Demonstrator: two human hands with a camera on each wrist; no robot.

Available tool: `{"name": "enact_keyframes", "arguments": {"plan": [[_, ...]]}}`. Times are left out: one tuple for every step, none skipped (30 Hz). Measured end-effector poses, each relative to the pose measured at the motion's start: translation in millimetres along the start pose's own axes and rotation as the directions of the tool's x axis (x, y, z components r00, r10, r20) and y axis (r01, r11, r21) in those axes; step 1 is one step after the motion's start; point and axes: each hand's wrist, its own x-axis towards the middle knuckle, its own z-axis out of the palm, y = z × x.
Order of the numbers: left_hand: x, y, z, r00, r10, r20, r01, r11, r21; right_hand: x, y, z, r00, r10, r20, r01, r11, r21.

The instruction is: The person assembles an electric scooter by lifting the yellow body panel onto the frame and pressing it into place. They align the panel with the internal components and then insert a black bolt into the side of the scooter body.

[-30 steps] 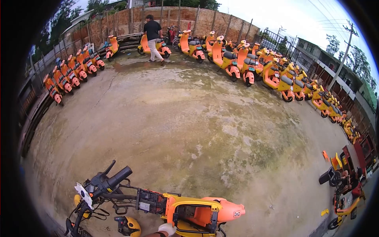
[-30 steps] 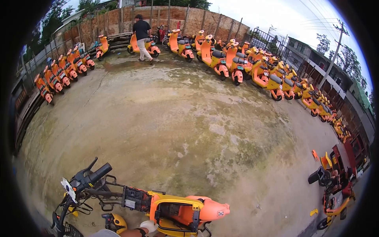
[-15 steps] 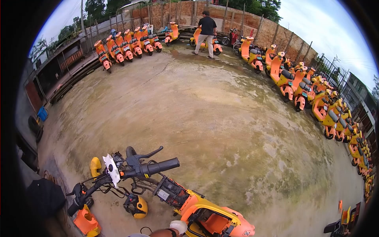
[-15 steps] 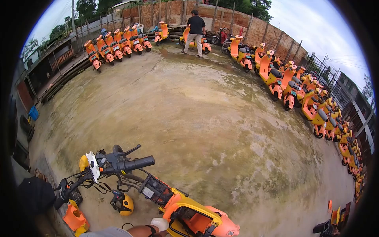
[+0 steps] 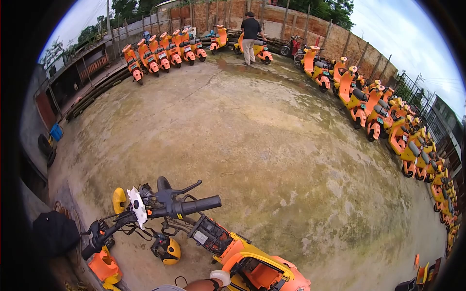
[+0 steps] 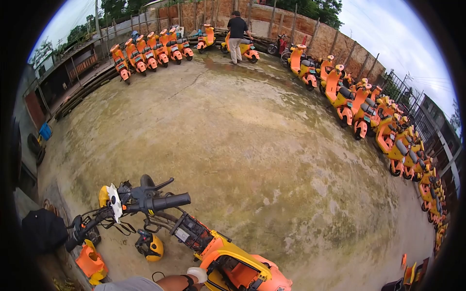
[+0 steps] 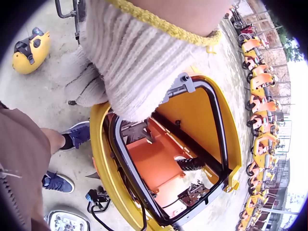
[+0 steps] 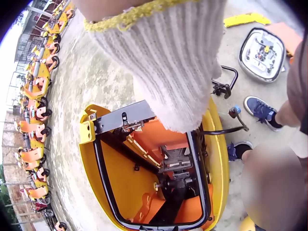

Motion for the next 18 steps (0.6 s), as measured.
{"name": "enact_keyframes", "arguments": {"plan": [[3, -3, 2, 1.000, 0.019, 0.006, -0.019, 1.000, 0.015, 1, -5, -4, 1.000, 0.010, 0.007, -0.010, 1.000, 0.002], [6, -7, 4, 0.999, 0.038, 0.011, -0.038, 0.999, 0.029, 4, -11, -7, 1.000, 0.017, 0.017, -0.017, 1.000, 0.004], [4, -7, 3, 0.998, 0.058, 0.019, -0.059, 0.997, 0.042, 4, -17, -11, 0.999, 0.024, 0.024, -0.024, 1.000, 0.005], [0, -3, -2, 0.997, 0.049, 0.060, -0.051, 0.998, 0.040, 5, -20, -11, 0.999, 0.032, 0.028, -0.032, 0.999, 0.003], [-3, 0, -9, 0.994, 0.039, 0.105, -0.043, 0.998, 0.039, 4, -22, -11, 0.998, 0.040, 0.038, -0.040, 0.999, 0.005], [-10, 4, -15, 0.988, 0.029, 0.150, -0.036, 0.999, 0.038, 4, -28, -13, 0.998, 0.049, 0.042, -0.049, 0.999, 0.003], [-14, 7, -19, 0.992, 0.031, 0.125, -0.034, 0.999, 0.026, 3, -31, -12, 0.997, 0.056, 0.048, -0.057, 0.998, 0.002], [-26, 13, -25, 0.994, 0.031, 0.100, -0.033, 0.999, 0.013, 1, -31, -11, 0.996, 0.064, 0.055, -0.064, 0.998, 0.005], [-31, 15, -26, 0.996, 0.030, 0.078, -0.030, 1.000, -0.001, 1, -32, -12, 0.995, 0.074, 0.060, -0.075, 0.997, 0.005], [-28, 14, -27, 0.993, 0.044, 0.110, -0.043, 0.999, -0.014, -1, -32, -11, 0.994, 0.085, 0.062, -0.085, 0.996, 0.004], [-23, 12, -30, 0.988, 0.058, 0.144, -0.055, 0.998, -0.024, -4, -32, -10, 0.994, 0.092, 0.067, -0.092, 0.996, 0.006], [-20, 8, -29, 0.982, 0.070, 0.177, -0.065, 0.997, -0.032, -7, -31, -10, 0.992, 0.101, 0.070, -0.102, 0.995, 0.013], [-32, 17, -42, 0.980, 0.007, 0.197, 0.010, 0.996, -0.087, -9, -32, -8, 0.991, 0.112, 0.077, -0.114, 0.993, 0.018], [-58, 31, -70, 0.962, -0.002, 0.273, 0.029, 0.995, -0.094, -11, -31, -8, 0.989, 0.121, 0.083, -0.123, 0.992, 0.024], [-52, 27, -67, 0.936, -0.022, 0.352, 0.051, 0.996, -0.072, -14, -30, -7, 0.987, 0.130, 0.090, -0.133, 0.991, 0.032], [-41, 22, -66, 0.904, -0.042, 0.425, 0.069, 0.997, -0.047, -17, -30, -8, 0.986, 0.139, 0.096, -0.143, 0.989, 0.042], [-30, 6, -52, 0.951, 0.104, 0.293, -0.131, 0.988, 0.076, -22, -30, -9, 0.983, 0.147, 0.106, -0.153, 0.987, 0.050], [-23, -5, -36, 0.946, 0.274, 0.175, -0.308, 0.925, 0.220, -27, -30, -11, 0.980, 0.164, 0.117, -0.171, 0.983, 0.061]]}}
